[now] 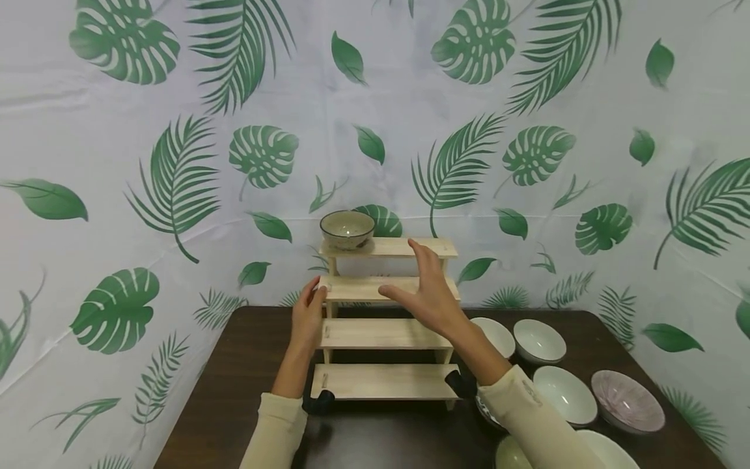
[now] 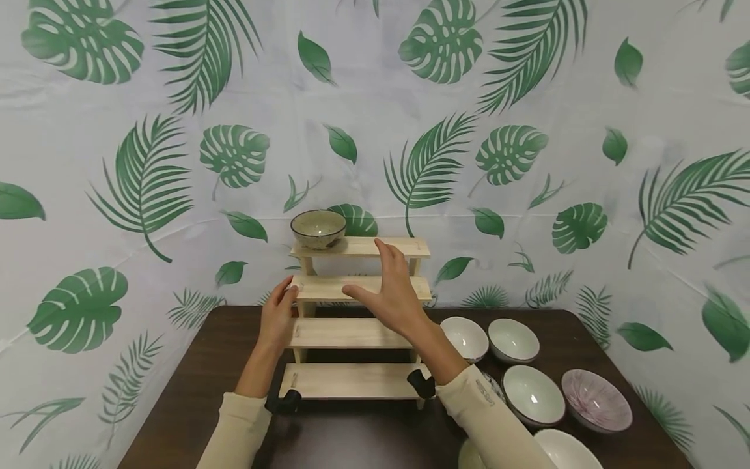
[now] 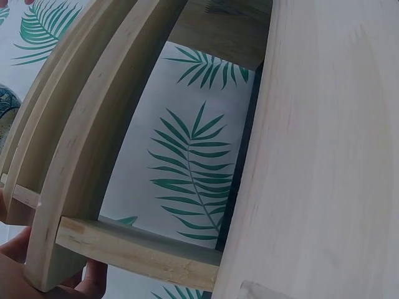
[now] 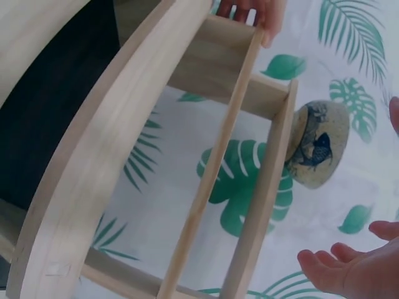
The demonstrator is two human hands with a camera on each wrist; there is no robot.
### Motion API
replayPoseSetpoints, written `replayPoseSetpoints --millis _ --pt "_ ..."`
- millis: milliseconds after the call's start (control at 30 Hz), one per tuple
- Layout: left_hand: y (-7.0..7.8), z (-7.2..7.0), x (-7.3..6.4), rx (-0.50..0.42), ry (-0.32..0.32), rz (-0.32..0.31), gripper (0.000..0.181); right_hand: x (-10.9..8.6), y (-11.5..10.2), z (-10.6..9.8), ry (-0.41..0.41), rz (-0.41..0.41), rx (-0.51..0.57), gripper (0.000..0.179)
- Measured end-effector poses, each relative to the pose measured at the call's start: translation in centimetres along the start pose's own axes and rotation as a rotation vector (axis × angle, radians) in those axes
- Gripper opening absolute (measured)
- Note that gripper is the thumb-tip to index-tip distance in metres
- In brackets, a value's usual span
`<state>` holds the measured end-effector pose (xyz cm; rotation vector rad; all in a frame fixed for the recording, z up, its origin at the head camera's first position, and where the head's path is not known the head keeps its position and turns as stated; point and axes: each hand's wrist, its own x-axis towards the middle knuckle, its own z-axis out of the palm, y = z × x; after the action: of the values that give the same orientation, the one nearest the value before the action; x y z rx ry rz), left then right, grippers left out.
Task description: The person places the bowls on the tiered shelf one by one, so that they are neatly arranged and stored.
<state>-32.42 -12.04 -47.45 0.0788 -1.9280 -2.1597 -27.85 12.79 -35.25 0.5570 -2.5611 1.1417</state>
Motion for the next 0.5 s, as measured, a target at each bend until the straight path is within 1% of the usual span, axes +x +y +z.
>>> replayPoseSetpoints --millis 167,367,500 --pt "0.0 -0.1 0.0 -0.004 0.003 0.002 0.053 -0.9 -0.1 -0.3 0.006 0.013 -0.022 0.105" --pt "0.2 0.0 -0.1 -0.003 -0.003 -0.006 0.053 -2.2 -0.5 -0.7 0.004 0.000 -0.051 0.106" --pt "0.3 0.1 -0.2 0.003 -0.003 -0.010 0.053 -3.4 -0.9 -0.9 0.001 -0.007 -0.038 0.105"
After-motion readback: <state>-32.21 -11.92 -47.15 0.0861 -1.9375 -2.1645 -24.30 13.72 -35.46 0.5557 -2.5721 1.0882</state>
